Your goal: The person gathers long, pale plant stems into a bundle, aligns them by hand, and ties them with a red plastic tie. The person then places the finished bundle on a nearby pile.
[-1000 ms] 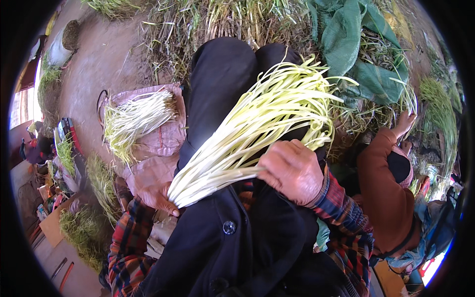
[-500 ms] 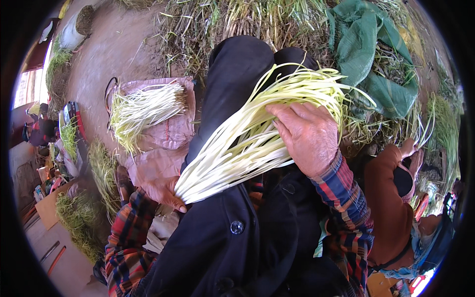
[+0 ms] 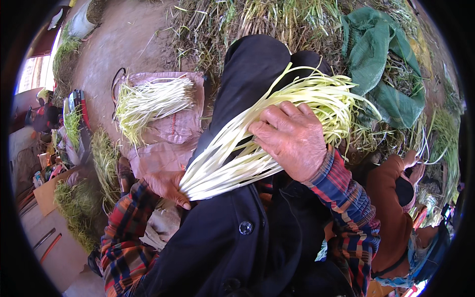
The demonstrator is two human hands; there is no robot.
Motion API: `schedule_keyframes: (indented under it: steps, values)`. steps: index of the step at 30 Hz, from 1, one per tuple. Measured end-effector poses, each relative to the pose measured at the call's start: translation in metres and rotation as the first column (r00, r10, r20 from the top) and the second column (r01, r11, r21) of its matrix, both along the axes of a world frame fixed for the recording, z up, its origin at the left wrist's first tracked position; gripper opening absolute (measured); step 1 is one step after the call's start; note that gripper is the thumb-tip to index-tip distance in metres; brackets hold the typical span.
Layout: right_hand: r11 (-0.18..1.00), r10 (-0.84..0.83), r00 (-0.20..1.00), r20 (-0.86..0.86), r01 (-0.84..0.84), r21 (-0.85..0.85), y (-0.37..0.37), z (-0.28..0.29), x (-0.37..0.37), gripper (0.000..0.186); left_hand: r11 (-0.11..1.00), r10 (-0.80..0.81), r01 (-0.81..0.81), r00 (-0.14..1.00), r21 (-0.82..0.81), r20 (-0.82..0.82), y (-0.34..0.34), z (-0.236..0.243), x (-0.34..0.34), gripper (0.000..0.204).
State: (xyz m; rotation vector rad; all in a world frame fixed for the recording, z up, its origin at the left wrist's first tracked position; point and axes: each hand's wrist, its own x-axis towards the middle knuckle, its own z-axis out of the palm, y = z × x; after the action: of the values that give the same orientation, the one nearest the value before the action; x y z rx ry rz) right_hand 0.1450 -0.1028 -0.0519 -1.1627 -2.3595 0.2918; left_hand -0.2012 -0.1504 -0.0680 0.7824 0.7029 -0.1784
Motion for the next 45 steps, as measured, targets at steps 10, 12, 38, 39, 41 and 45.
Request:
schedule_keyframes:
  steps: [10, 12, 38, 39, 41, 45]
  values:
    - [0.952, -0.012, 0.991, 0.136, -0.031, 0.306, -0.017, 0.003, -0.003, 0.013, 0.990, -0.143, 0.142, 0.983, -0.010, -0.118, 0.006, 0.008, 0.007, 0.029]
    - [0.974, -0.019, 0.992, 0.124, -0.010, 0.227, -0.018, 0.002, -0.001, 0.016, 0.995, -0.099, 0.097, 0.993, -0.033, -0.071, 0.009, 0.012, 0.008, 0.022]
    - [0.947, -0.308, 0.940, -0.149, 0.288, -0.140, -0.028, -0.009, -0.031, 0.024, 0.902, -0.253, 0.318, 0.938, 0.293, -0.238, 0.014, 0.038, 0.020, 0.019]
    - [0.947, -0.316, 0.935, -0.159, 0.301, -0.116, -0.028, -0.010, -0.032, 0.024, 0.906, -0.225, 0.291, 0.946, 0.306, -0.233, 0.015, 0.039, 0.020, 0.020]
    - [0.941, -0.339, 0.924, -0.180, 0.330, -0.078, -0.027, -0.011, -0.031, 0.024, 0.882, -0.223, 0.298, 0.946, 0.365, -0.234, 0.016, 0.041, 0.022, 0.020]
    - [0.832, -0.536, 0.844, -0.021, 0.524, -0.181, -0.016, -0.015, 0.006, 0.017, 0.889, -0.210, 0.312, 0.928, 0.334, -0.307, 0.014, 0.047, 0.023, 0.021]
